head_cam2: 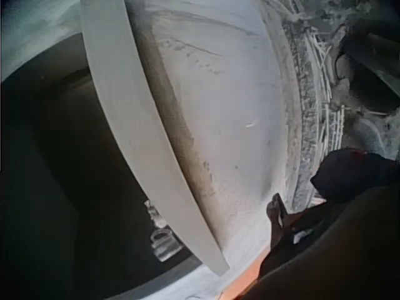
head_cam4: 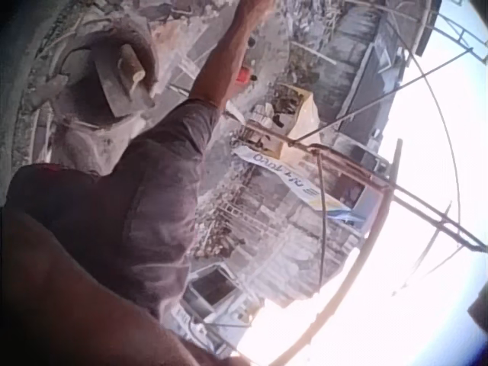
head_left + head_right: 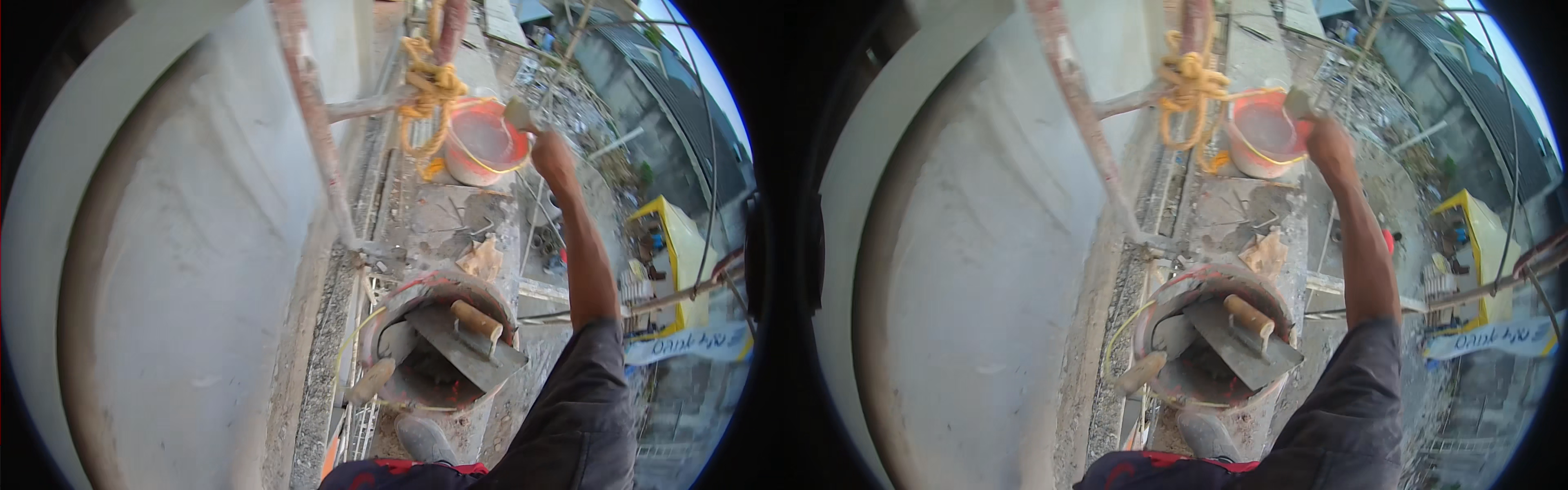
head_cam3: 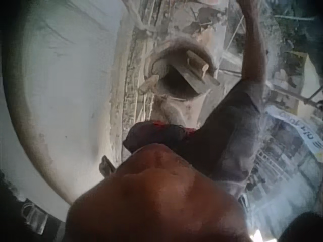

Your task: The person smooths and shapes a concrete wall ledge using a float and a trowel, applies mortar along the joint, and brushes down the wall and ledge using a wet paintbrush.

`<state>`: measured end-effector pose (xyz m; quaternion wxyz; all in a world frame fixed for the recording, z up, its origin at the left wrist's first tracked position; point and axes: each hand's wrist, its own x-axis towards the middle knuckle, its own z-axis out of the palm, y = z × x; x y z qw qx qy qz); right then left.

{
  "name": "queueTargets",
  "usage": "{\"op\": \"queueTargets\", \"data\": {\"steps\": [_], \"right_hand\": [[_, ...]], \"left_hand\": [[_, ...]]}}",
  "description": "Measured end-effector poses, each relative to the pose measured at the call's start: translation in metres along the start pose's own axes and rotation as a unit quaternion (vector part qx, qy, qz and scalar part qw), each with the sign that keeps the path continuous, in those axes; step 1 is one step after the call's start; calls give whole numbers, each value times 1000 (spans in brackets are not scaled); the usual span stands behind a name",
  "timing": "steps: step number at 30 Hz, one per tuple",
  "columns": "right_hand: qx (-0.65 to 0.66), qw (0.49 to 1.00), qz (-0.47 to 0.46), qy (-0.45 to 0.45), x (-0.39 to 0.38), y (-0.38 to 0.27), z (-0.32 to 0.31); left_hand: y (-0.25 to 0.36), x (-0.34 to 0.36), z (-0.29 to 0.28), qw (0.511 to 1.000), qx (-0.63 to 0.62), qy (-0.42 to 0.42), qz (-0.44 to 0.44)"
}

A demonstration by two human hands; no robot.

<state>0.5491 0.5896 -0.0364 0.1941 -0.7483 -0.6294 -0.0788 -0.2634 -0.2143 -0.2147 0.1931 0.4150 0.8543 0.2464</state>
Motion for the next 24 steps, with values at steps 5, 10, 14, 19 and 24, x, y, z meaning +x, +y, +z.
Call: {"op": "queueTargets", "data": {"steps": [5,10,14,19,24], "right_hand": [[-40,997,21,-65,-48,26,14],[-6,999,6,47,-76,61,-47],[219,960,12,174,-125,29,-77],[-11,995,-92,33,-196,214,-25],[78,967,-211,-118,-303,25,-29]], "left_hand": [[110,40,16,959,243,-52,-137],[150,52,40,990,117,41,-61],[178,37,13,992,122,20,-16],[199,47,27,998,57,-9,14],[228,15,10,999,31,40,-11]]}}
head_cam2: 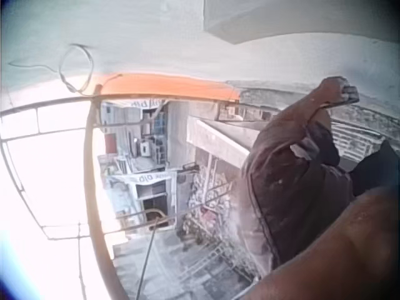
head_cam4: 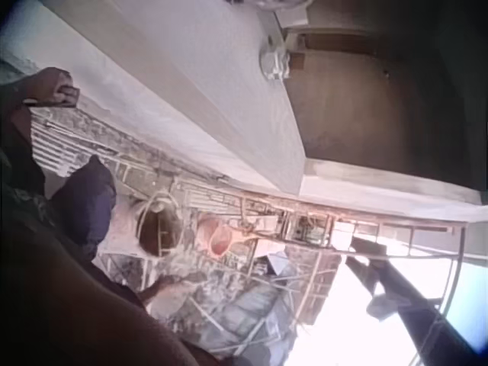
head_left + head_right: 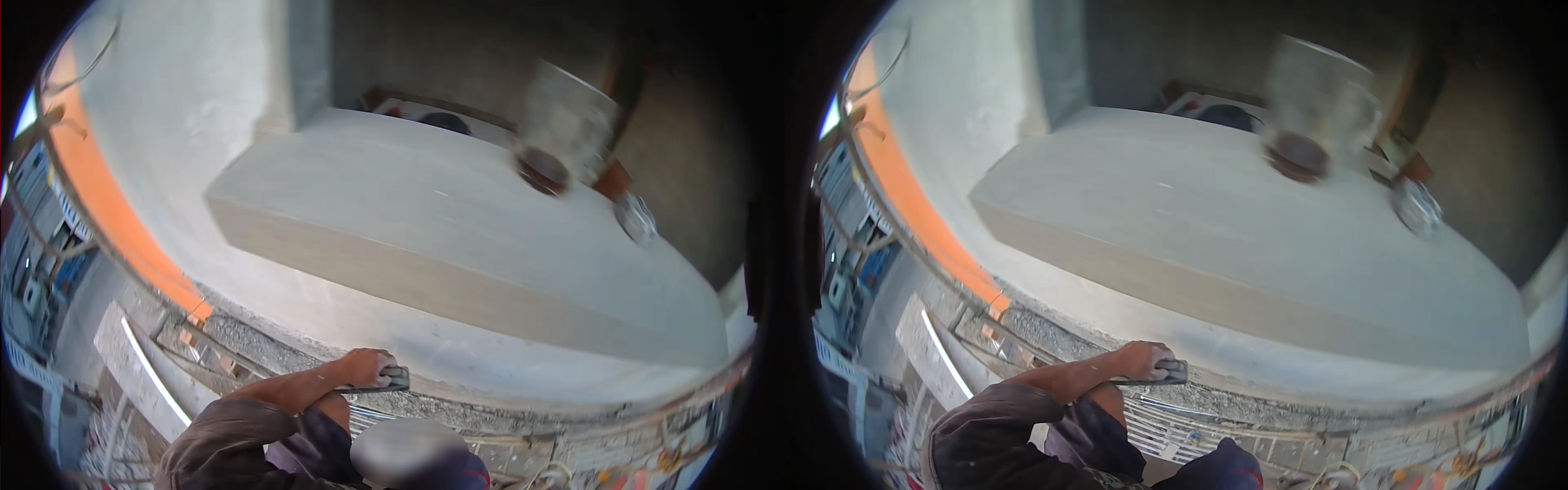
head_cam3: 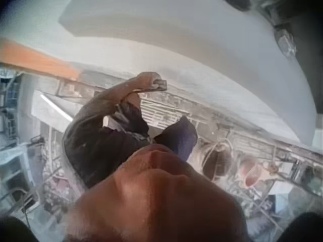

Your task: The person smooths and shapes a concrete wall ledge using a float and a trowel, applies mortar along the joint, and brushes down the wall and ledge using a wet paintbrush.

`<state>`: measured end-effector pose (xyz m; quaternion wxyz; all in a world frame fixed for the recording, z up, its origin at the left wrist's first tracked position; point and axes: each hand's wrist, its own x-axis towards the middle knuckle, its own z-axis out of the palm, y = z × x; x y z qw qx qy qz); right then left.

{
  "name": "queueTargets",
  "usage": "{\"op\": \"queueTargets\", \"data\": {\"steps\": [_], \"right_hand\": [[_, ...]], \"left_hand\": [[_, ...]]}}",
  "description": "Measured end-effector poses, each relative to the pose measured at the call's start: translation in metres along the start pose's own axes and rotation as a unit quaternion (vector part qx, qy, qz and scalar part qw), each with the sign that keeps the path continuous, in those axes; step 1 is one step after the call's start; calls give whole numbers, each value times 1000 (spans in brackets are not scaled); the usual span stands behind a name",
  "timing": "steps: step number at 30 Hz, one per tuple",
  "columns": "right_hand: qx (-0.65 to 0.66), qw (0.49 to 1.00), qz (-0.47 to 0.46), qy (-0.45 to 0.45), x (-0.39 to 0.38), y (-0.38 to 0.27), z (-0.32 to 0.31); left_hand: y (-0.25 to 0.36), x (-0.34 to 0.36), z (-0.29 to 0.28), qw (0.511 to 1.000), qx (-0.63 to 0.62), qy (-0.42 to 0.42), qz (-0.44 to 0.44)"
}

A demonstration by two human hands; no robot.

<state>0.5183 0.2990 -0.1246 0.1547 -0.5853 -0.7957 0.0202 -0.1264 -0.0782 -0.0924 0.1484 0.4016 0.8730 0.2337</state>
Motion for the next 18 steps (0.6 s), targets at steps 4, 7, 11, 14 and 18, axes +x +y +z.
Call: {"op": "queueTargets", "data": {"steps": [4,7,11,14,18], "right_hand": [[94,974,-205,19,30,-168,-70],[165,929,-329,-28,30,-267,-88],[133,788,-596,-81,3,-407,-88],[357,698,-454,-423,-73,-537,-118],[446,471,-451,-613,-154,-632,-107]], "left_hand": [[7,10,16,997,-49,-55,-2],[-3,5,14,998,-53,-31,-21],[-45,-32,12,983,-119,115,-75],[-60,-70,-7,961,-165,159,-155],[-100,-115,21,943,-141,285,-97]]}}
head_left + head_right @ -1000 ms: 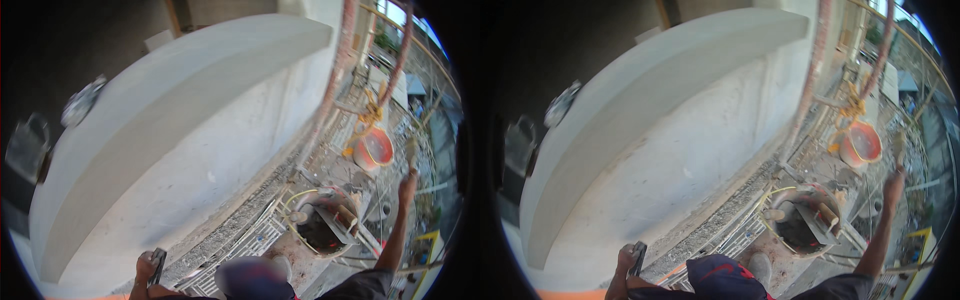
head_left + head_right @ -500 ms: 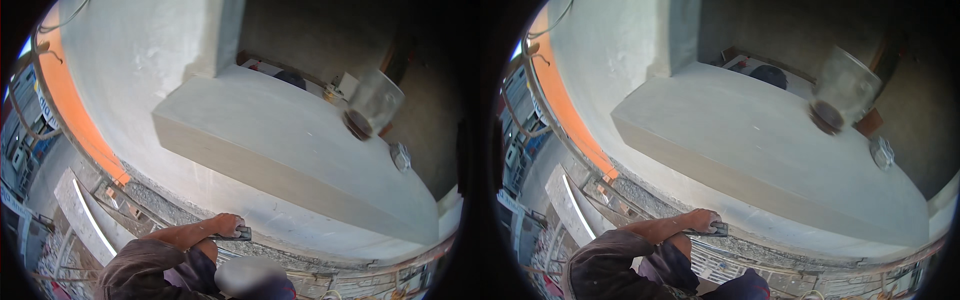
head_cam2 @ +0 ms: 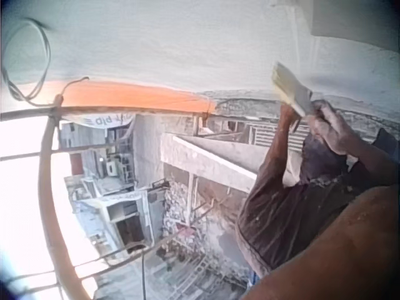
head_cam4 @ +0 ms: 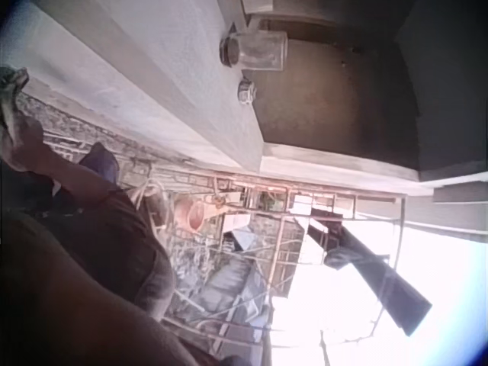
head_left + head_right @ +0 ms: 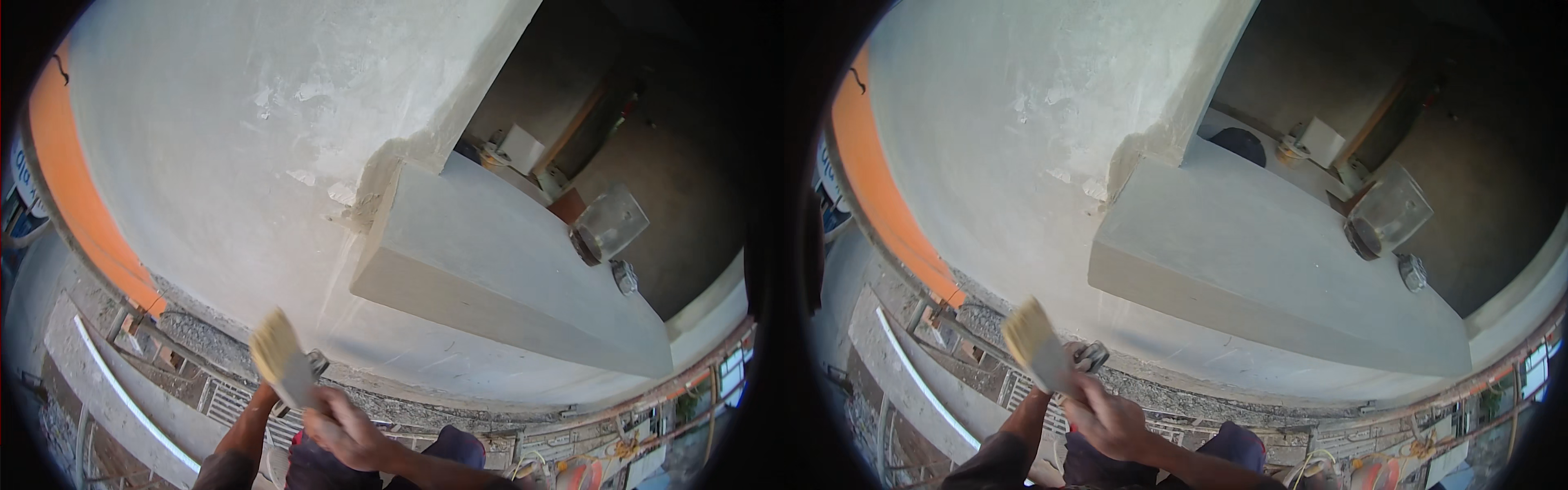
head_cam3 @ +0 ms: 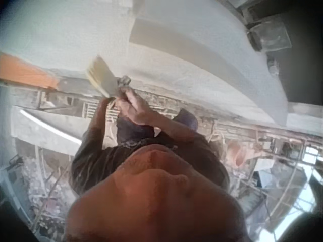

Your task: The person smooths and shapes a concrete wall ledge using a float and a trowel, applies mortar along the joint, and brushes down the wall and ledge using a wet paintbrush.

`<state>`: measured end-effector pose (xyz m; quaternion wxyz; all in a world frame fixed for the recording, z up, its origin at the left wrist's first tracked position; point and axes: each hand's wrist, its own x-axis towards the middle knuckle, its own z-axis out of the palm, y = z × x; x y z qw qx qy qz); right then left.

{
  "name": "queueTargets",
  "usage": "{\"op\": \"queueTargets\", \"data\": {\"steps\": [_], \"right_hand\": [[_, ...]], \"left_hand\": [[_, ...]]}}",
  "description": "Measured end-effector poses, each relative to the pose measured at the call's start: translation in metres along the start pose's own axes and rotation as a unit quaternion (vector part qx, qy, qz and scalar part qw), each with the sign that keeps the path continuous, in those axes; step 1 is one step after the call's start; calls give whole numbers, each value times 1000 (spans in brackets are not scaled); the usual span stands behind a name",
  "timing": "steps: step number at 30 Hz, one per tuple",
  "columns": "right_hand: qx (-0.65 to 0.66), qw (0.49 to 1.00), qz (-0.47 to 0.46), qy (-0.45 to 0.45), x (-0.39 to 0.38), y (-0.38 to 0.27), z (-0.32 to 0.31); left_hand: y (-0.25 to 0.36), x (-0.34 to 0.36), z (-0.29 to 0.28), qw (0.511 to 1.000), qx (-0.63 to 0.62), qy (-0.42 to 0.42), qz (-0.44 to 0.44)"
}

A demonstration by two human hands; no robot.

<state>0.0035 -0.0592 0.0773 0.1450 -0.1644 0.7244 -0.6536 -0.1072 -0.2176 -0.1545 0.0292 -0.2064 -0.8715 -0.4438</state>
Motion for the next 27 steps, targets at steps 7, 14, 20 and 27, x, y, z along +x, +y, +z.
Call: {"op": "queueTargets", "data": {"steps": [7,14,20,27], "right_hand": [[269,930,-198,154,122,-64,44],[186,917,-236,261,168,-97,27],[295,906,-144,267,164,-90,23],[398,882,-68,242,151,-63,33]], "left_hand": [[0,-31,-40,985,-144,74,-65],[-9,-39,-45,985,-98,10,-145],[-9,-32,-38,980,-120,5,-159],[-17,-35,-35,987,-111,34,-112]]}}
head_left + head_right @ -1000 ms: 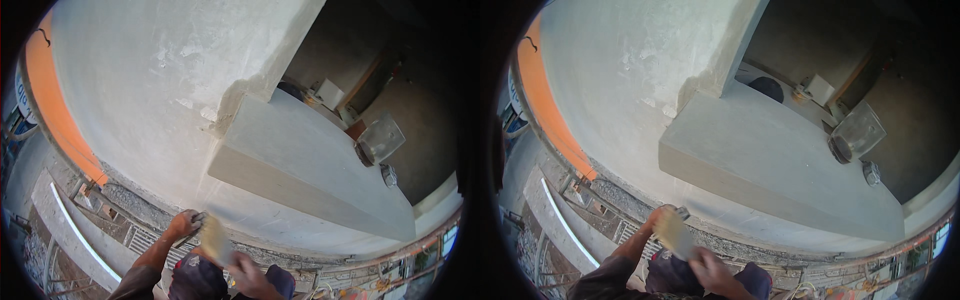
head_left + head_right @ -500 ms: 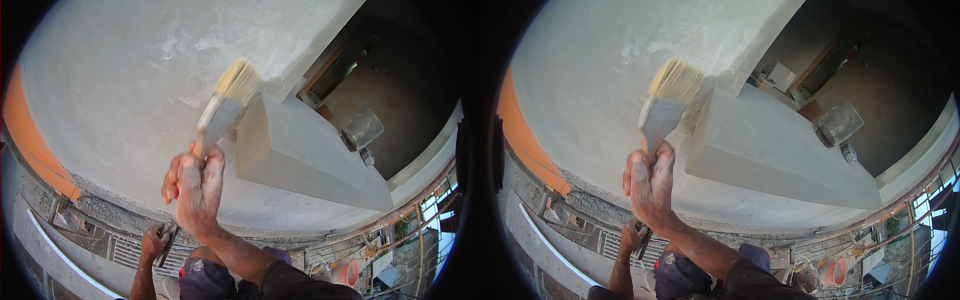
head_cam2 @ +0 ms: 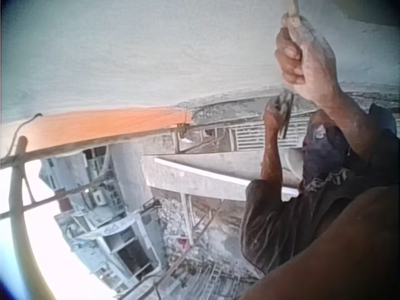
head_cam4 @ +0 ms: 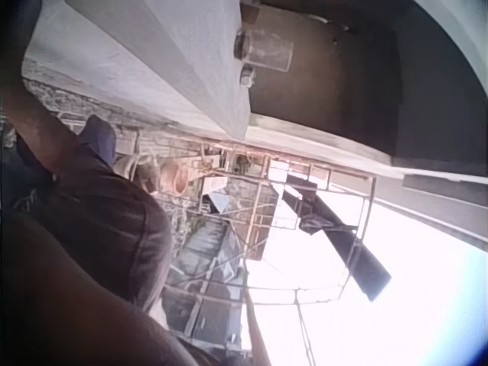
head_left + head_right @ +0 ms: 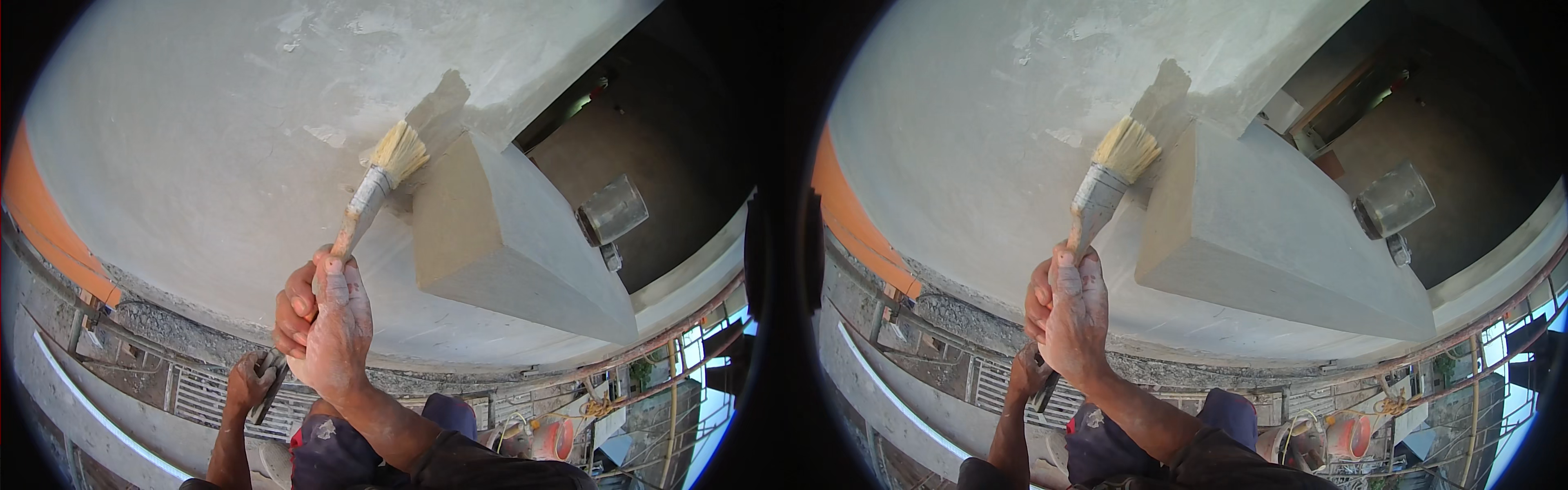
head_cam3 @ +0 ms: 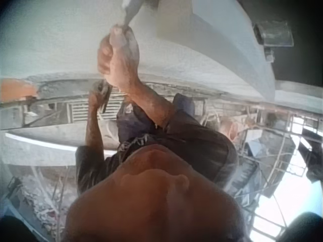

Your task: The person smooths and shapes a concrete wall ledge using a float and a trowel, applies mortar along the joint, and brushes down the wall and ledge using a wet paintbrush.

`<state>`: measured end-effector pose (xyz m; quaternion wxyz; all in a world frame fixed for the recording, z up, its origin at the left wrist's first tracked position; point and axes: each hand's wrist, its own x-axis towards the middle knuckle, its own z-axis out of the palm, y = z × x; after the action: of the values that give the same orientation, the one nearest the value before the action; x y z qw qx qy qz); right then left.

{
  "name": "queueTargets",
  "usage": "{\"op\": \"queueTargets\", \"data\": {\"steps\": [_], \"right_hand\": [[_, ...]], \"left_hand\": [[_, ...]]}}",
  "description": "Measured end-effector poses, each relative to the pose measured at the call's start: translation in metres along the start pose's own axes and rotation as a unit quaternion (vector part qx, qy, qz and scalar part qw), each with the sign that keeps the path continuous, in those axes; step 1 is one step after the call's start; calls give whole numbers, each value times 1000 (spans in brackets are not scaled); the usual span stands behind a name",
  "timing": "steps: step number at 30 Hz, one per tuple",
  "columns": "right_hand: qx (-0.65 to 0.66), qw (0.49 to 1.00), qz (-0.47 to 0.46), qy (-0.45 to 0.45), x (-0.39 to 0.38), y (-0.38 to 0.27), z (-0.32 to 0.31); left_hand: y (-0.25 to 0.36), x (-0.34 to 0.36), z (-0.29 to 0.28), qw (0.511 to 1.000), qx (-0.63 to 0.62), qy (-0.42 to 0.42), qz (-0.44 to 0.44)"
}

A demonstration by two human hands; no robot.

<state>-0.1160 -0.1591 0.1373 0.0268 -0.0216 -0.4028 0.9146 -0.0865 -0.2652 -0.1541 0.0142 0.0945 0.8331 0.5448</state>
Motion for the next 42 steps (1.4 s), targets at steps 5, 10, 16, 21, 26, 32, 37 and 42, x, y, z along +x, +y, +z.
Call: {"op": "queueTargets", "data": {"steps": [5,10,16,21,26,32,37,42], "right_hand": [[13,1000,25,4,-13,11,-21],[31,945,305,114,-50,45,-76],[-98,993,-8,-67,-42,17,-16],[-111,987,-113,-1,5,-22,12],[-86,993,-74,19,8,-18,3],[-11,1000,8,6,-4,5,-22],[-15,979,178,98,-36,40,-65],[-159,954,252,-32,-63,47,-77]], "left_hand": [[1,-1,-8,1000,27,-14,-1],[3,-3,-3,999,2,15,32],[-17,-19,-15,1000,-1,-6,10],[9,-14,-9,999,7,-15,-33],[5,-15,-10,998,-8,-27,-60],[9,-12,-13,998,21,-25,-51],[4,-13,-11,999,28,-19,-40],[-12,-21,-14,997,-9,-6,-81]]}}
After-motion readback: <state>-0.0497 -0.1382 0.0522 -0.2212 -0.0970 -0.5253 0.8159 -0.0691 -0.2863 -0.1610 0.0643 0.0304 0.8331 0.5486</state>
